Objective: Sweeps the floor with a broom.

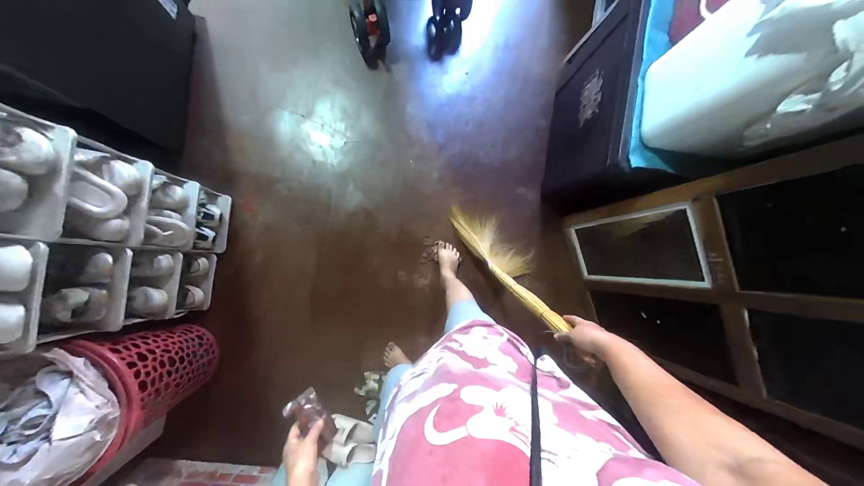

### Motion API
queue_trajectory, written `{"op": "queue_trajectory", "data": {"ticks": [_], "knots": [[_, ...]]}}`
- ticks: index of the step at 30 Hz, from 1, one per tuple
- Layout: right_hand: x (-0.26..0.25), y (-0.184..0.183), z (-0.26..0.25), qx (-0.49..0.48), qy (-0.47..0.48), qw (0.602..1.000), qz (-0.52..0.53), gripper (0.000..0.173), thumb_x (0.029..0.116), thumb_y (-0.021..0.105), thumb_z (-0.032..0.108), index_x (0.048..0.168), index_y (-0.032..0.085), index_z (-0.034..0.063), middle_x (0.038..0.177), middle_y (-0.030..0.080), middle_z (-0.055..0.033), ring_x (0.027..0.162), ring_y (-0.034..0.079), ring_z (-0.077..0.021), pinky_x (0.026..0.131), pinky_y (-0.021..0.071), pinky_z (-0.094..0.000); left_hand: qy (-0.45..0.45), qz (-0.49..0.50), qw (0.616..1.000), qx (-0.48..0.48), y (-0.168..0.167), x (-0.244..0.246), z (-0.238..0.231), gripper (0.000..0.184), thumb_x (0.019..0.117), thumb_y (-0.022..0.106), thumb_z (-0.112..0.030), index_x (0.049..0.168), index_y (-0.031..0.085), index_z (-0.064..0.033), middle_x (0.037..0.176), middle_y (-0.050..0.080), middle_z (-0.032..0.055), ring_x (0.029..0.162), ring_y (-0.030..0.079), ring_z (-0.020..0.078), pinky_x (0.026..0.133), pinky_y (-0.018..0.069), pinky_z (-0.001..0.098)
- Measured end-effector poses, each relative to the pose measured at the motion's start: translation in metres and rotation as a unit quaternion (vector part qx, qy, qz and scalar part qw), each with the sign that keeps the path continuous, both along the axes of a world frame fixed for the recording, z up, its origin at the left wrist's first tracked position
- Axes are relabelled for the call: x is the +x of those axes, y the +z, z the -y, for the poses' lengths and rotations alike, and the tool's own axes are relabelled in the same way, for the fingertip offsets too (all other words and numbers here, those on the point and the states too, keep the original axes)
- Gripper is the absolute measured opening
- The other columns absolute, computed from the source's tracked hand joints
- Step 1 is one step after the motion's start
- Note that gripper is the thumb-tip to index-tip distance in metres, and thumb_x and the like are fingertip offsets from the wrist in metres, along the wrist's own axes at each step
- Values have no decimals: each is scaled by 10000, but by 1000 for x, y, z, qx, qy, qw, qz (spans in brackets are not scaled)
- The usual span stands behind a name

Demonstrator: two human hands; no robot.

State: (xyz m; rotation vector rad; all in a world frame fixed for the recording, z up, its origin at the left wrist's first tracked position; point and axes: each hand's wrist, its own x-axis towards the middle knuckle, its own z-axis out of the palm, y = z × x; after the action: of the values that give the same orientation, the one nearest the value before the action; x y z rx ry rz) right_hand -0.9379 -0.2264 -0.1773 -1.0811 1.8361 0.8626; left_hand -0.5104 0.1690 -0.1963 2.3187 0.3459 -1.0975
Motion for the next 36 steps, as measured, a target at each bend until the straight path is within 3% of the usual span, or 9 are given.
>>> {"op": "queue_trajectory", "data": {"ticks": [8, 13, 22, 30, 31, 33, 34, 35, 36], "knots": [[36, 41, 124, 91, 84, 992, 10, 595, 1037, 639, 187, 1562, 398, 43, 1378, 585, -293, 1261, 583, -445, 1050, 457, -595, -65, -17, 997, -24, 21, -34, 149, 417, 957, 676, -46, 1342, 561, 64, 1276, 623, 256, 1155, 628, 318, 998, 509, 484], [17, 44, 117, 65, 53, 996, 17, 569, 1034, 641, 175, 1548, 428, 60, 1352, 598, -297, 1202, 612, -458, 993, 488, -615, -147, -40, 988, -21, 14, -50, 151, 464, 941, 699, -55, 1366, 554, 60, 1290, 632, 248, 1180, 634, 303, 1024, 504, 472], [-56, -34, -80, -5, 12, 1000, 9, 753, 999, 692, 254, 1633, 290, 188, 1371, 602, -295, 1277, 585, -473, 1059, 452, -658, -84, 6, 996, -27, 10, -40, 21, 464, 950, 692, -47, 1372, 535, 63, 1300, 612, 261, 1176, 621, 317, 1011, 502, 478], [-13, 36, -73, 9, 114, 993, -5, 649, 1058, 589, 186, 1633, 290, 146, 1455, 530, -308, 1332, 526, -498, 1073, 421, -661, -37, -80, 994, 67, 15, -99, -139, 441, 953, 676, -41, 1352, 535, 85, 1261, 605, 312, 1138, 615, 384, 988, 492, 538], [-9, 44, -77, -31, 150, 988, 16, 603, 1076, 558, 209, 1619, 313, 120, 1420, 547, -324, 1296, 549, -507, 1059, 432, -657, -14, -85, 994, 71, 18, -109, -150, 449, 955, 669, -33, 1362, 524, 91, 1272, 597, 317, 1141, 610, 380, 996, 488, 529], [-18, 21, -107, -312, 255, 913, 72, 445, 1019, 631, 244, 1404, 590, 25, 998, 684, -338, 841, 681, -501, 715, 544, -657, 34, -97, 992, 78, 22, -127, -167, 442, 978, 643, -34, 1378, 498, 86, 1270, 598, 304, 1112, 622, 350, 979, 504, 498], [0, 37, -109, -329, 266, 902, 80, 424, 1023, 616, 229, 1365, 606, -21, 947, 678, -346, 774, 672, -488, 659, 536, -633, 46, -103, 990, 82, 23, -135, -173, 430, 985, 634, -34, 1374, 495, 88, 1255, 602, 298, 1088, 627, 336, 963, 512, 485], [45, 92, -85, -100, 205, 973, 44, 512, 1093, 507, 196, 1548, 390, -7, 1261, 603, -366, 1105, 632, -502, 937, 498, -624, 52, -108, 990, 79, 23, -141, -179, 417, 987, 628, -26, 1360, 493, 103, 1233, 600, 301, 1058, 621, 325, 943, 511, 473], [77, 119, -70, 3, 131, 991, 9, 552, 1091, 499, 131, 1595, 308, 11, 1394, 534, -359, 1235, 571, -500, 1026, 449, -614, 51, -113, 989, 77, 20, -146, -187, 412, 980, 630, -14, 1348, 497, 115, 1228, 599, 312, 1051, 620, 333, 939, 512, 480]]}}
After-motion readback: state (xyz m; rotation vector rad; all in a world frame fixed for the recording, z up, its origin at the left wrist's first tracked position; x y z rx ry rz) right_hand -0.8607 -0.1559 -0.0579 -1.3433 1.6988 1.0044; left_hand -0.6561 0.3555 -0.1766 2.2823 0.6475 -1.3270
